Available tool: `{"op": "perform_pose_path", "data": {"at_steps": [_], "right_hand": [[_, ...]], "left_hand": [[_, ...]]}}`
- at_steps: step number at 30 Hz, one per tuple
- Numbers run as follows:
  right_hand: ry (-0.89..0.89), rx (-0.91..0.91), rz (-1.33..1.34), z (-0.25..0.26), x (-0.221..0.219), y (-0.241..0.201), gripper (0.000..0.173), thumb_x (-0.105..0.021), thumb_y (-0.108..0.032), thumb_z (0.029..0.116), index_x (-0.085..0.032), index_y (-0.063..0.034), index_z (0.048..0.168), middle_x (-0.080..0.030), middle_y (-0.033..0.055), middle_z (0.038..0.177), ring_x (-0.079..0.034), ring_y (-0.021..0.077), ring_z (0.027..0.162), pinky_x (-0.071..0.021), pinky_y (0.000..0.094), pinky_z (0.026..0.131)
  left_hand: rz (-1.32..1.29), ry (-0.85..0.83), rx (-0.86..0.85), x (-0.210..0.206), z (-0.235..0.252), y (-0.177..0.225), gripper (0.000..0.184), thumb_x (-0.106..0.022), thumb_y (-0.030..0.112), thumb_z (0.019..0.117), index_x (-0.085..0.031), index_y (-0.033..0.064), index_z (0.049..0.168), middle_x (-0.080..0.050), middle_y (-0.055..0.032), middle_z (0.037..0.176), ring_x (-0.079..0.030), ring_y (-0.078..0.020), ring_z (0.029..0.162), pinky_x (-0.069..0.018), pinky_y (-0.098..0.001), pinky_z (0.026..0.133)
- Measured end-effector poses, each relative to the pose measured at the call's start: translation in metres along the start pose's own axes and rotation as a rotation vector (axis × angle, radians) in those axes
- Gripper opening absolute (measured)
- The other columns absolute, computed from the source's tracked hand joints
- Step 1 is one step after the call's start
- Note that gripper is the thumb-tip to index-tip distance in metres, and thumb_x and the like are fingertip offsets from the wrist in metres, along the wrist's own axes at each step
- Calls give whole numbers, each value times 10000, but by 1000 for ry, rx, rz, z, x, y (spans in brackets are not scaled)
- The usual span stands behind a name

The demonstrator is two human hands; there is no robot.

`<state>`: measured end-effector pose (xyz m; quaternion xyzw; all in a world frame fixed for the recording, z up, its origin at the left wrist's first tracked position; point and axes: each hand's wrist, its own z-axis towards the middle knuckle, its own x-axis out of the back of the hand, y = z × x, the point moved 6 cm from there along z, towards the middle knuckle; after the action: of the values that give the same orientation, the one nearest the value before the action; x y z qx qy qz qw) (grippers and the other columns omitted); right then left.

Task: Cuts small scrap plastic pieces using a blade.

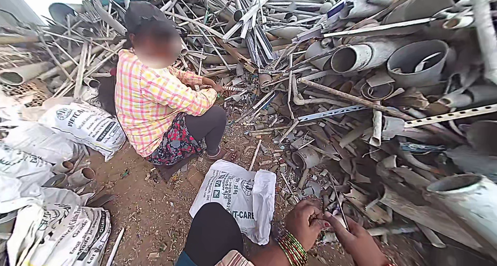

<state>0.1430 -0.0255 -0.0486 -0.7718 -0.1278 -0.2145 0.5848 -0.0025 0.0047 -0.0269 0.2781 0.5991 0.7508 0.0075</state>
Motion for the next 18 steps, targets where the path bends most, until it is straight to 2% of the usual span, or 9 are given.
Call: {"op": "perform_pose_path", "data": {"at_steps": [2, 4, 5, 8, 9, 12, 16, 18], "right_hand": [[17, -15, 32, 0, -1, 0, 373, -582, -330, 1030, -645, 37, 1010, -515, 24, 667, -474, 115, 563, -431, 365, 584], [36, -14, 21, 0, 1, -2, 358, -586, -314, 1036, -654, 34, 988, -522, 21, 661, -469, 106, 556, -426, 350, 582], [38, -3, -4, 0, 1, -4, 359, -581, -315, 1036, -655, 31, 976, -526, 25, 663, -477, 110, 563, -429, 355, 587], [9, 47, -82, 0, 4, -10, 419, -577, -345, 1031, -673, 61, 987, -608, 123, 737, -567, 217, 662, -463, 479, 676], [11, 74, -103, 1, 5, -11, 431, -573, -354, 1025, -677, 61, 974, -623, 131, 742, -581, 229, 673, -465, 494, 683], [32, 115, -112, 1, 8, -12, 439, -556, -361, 1029, -649, 54, 916, -563, 85, 685, -540, 188, 636, -443, 457, 646], [41, 103, -148, -1, 8, -15, 453, -566, -355, 1031, -639, 79, 926, -562, 123, 691, -551, 236, 660, -438, 492, 661], [48, 85, -131, 0, 6, -12, 449, -559, -351, 1037, -647, 82, 953, -574, 133, 710, -557, 241, 671, -442, 500, 668]], "left_hand": [[0, -30, 16, -1, 0, 0, 175, -632, 15, 954, -673, -137, 1029, -636, -292, 1196, -634, -362, 1106, -502, -453, 981], [-1, -59, 30, -3, 1, 1, 179, -621, 10, 958, -668, -143, 1039, -629, -299, 1215, -628, -369, 1133, -495, -458, 997], [6, -60, 29, -3, 1, 1, 177, -619, 7, 957, -667, -142, 1039, -630, -298, 1211, -631, -369, 1129, -497, -459, 995], [31, -15, 24, 1, -1, 5, 170, -626, 13, 953, -671, -133, 1027, -638, -290, 1188, -644, -370, 1089, -511, -470, 966], [37, 1, 21, 2, -2, 6, 170, -635, 28, 954, -673, -123, 1022, -637, -282, 1186, -648, -364, 1071, -519, -470, 948], [42, 41, 5, 5, -2, 7, 185, -688, 78, 938, -702, -96, 998, -656, -253, 1132, -658, -332, 987, -534, -449, 880], [46, -9, 49, 5, 0, 5, 241, -744, 119, 913, -707, -90, 1027, -660, -258, 1164, -652, -353, 1041, -515, -476, 938], [45, -10, 53, 6, 0, 4, 239, -747, 110, 906, -707, -90, 1030, -659, -261, 1156, -650, -354, 1034, -512, -477, 935]]}}
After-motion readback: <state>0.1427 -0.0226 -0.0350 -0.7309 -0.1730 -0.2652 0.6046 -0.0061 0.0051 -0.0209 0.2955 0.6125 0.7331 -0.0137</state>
